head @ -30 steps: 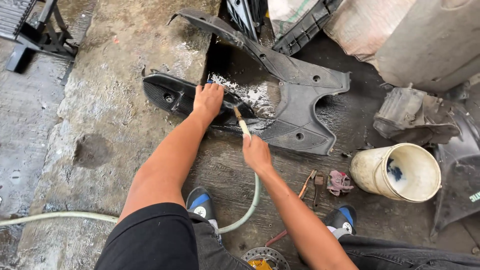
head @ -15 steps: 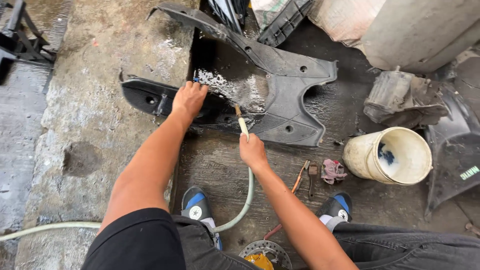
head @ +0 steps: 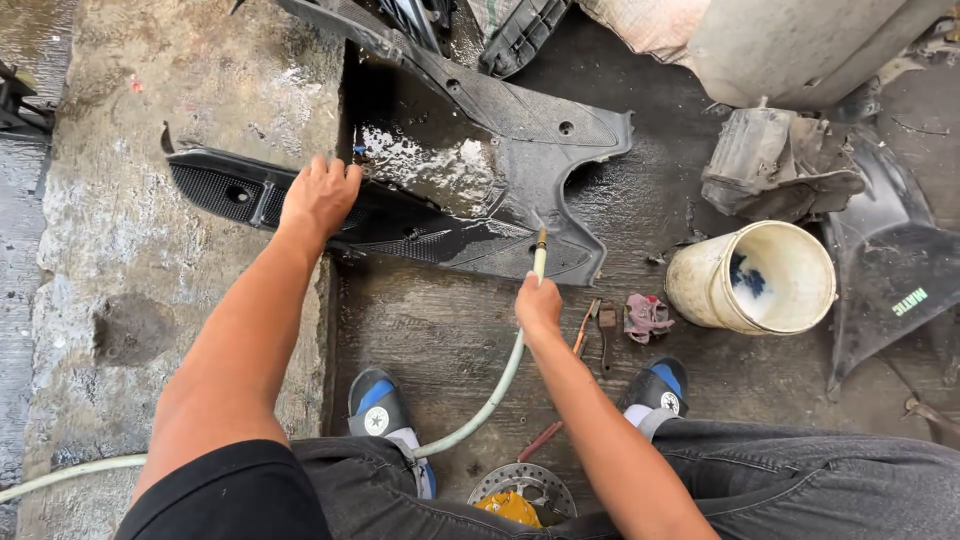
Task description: Cleaning motorcycle body parts using a brush and water hose
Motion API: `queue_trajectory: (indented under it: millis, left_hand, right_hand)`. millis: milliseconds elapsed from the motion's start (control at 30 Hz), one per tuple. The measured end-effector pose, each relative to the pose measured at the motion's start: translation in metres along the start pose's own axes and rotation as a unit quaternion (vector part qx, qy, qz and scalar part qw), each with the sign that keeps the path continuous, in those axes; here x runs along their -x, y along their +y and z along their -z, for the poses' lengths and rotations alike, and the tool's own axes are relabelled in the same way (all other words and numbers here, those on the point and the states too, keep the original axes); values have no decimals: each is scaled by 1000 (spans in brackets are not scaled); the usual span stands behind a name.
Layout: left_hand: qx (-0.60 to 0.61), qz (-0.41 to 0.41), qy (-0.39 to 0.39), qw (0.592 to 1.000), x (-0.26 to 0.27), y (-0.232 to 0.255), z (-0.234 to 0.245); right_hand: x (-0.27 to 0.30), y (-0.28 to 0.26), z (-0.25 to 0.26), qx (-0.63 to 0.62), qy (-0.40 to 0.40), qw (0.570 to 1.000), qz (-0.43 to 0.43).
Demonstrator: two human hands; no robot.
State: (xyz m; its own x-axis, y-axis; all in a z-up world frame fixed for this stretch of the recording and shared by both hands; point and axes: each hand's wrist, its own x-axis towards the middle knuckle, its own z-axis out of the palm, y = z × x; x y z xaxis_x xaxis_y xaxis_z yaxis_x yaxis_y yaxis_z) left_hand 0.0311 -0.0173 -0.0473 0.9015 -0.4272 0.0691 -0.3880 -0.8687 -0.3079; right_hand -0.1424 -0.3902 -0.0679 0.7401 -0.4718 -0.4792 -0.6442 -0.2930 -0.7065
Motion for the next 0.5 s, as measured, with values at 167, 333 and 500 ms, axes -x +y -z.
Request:
queue_trajectory:
  millis: [167,333,500]
  left_hand:
    - [-41,-3,-25,999,9,3,-5]
    - [-27,5,-58,998,8,9,6]
    - [-35,10,-113,993,8,16,36]
  right_hand:
    - [10,11,-4,4,-24,1000,-8]
    - [23,18,-21,37,-89,995,18]
    - [44,10,-14,66,-134,988,39]
